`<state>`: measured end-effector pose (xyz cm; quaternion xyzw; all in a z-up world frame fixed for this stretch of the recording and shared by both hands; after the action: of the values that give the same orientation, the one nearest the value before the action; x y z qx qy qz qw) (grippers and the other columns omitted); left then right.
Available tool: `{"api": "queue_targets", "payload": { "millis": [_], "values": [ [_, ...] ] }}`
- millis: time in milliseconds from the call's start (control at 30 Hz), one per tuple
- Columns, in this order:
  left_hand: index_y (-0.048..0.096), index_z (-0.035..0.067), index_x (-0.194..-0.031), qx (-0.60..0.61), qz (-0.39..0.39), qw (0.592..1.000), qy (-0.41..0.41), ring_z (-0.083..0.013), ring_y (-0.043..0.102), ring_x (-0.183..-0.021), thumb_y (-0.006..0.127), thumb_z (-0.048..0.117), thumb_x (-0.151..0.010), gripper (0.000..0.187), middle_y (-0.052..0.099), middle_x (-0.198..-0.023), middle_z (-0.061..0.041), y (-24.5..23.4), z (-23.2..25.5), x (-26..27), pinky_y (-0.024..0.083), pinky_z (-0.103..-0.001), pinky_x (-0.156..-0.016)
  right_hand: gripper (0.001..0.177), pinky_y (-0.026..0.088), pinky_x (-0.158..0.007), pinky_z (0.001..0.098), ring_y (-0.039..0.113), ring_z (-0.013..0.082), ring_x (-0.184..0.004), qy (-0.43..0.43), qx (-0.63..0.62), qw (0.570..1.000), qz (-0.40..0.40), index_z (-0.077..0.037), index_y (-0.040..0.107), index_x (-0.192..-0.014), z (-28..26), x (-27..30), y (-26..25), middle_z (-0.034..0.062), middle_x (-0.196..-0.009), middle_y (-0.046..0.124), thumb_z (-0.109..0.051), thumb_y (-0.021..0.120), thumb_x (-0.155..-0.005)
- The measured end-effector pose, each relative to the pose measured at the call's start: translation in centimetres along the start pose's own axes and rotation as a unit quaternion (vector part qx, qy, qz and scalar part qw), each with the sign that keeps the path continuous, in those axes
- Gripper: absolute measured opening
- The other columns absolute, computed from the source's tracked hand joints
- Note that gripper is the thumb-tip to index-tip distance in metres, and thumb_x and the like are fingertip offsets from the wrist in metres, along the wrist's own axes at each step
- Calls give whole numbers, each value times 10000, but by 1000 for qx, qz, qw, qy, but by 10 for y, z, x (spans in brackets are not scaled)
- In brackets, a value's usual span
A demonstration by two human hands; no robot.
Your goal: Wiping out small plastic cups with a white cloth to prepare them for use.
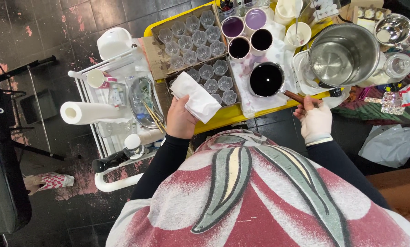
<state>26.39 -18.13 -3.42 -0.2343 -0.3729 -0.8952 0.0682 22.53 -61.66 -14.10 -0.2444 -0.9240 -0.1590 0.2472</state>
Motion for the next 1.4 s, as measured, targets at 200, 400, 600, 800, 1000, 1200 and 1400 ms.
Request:
{"api": "queue_targets", "payload": {
  "millis": [200, 400, 600, 800, 1000, 1200, 1400],
  "values": [
    [374, 95, -1468, 0, -3, 1000, -4, -287, 637, -1234, 430, 152, -1050, 426, 569, -1392, -111, 5, -9, -7, 590, -470, -957, 312, 581, -722, 337, 624, 185, -783, -3, -32, 999, 0, -12, 517, -1212, 2, 3, 1, 97, -955, 613, -208, 687, -1038],
    [372, 90, -1469, 1, -7, 1000, -1, -283, 635, -1231, 428, 164, -1053, 426, 570, -1389, -115, 24, -20, -12, 591, -477, -954, 281, 583, -761, 329, 626, 166, -824, -5, -64, 996, -59, 1, 525, -1213, 4, 6, 3, 72, -1001, 604, -145, 683, -1032],
    [384, 85, -1486, 2, -20, 1000, 9, -274, 638, -1217, 424, 174, -1067, 431, 574, -1382, -115, 44, -31, -17, 583, -473, -954, 401, 489, -672, 335, 586, 186, -743, 192, 287, 936, -63, -62, 530, -1260, 8, 41, -20, 95, -994, 664, -229, 732, -957],
    [432, 89, -1420, 16, 39, 999, -8, -265, 667, -1173, 385, 243, -1065, 390, 608, -1325, -123, 50, -44, -14, 604, -475, -949, 329, 538, -747, 299, 657, 152, -823, 177, 363, 883, -238, -3, 650, -1161, -4, 34, 0, 102, -985, 715, -289, 612, -1003],
    [561, 48, -1320, 45, 19, 999, 15, -221, 699, -1065, 512, 222, -1058, 318, 692, -1192, -91, 36, -53, -20, 606, -414, -881, 252, 503, -802, 297, 625, 136, -888, 58, 236, 915, -321, -19, 639, -1199, -53, 55, 133, 57, -1072, 670, -218, 555, -1072],
    [647, 4, -1221, -15, 24, 999, 37, -140, 696, -957, 603, 224, -1044, 287, 718, -1086, -46, 11, -32, -40, 587, -323, -819, 349, 535, -903, 271, 675, 112, -1064, 113, 134, 882, -438, -81, 582, -1307, -54, 98, 289, 41, -1203, 694, -223, 551, -990],
    [675, -8, -1225, -134, -7, 986, 94, -105, 632, -855, 623, 231, -1067, 291, 704, -1012, -25, -9, 9, -70, 518, -261, -725, 333, 551, -815, 289, 684, 146, -922, 76, 153, 884, -435, 59, 635, -1277, -26, 69, 346, 84, -1115, 716, -67, 699, -976]
  ]
}}
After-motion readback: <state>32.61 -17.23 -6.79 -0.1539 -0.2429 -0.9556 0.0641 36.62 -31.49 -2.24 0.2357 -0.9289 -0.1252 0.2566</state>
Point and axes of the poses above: each hand's wrist, its own x-axis away from the middle knuckle, its own y-axis out of the palm, z = x × y, the point moved 8 cm from there along -x, towards the middle knuckle
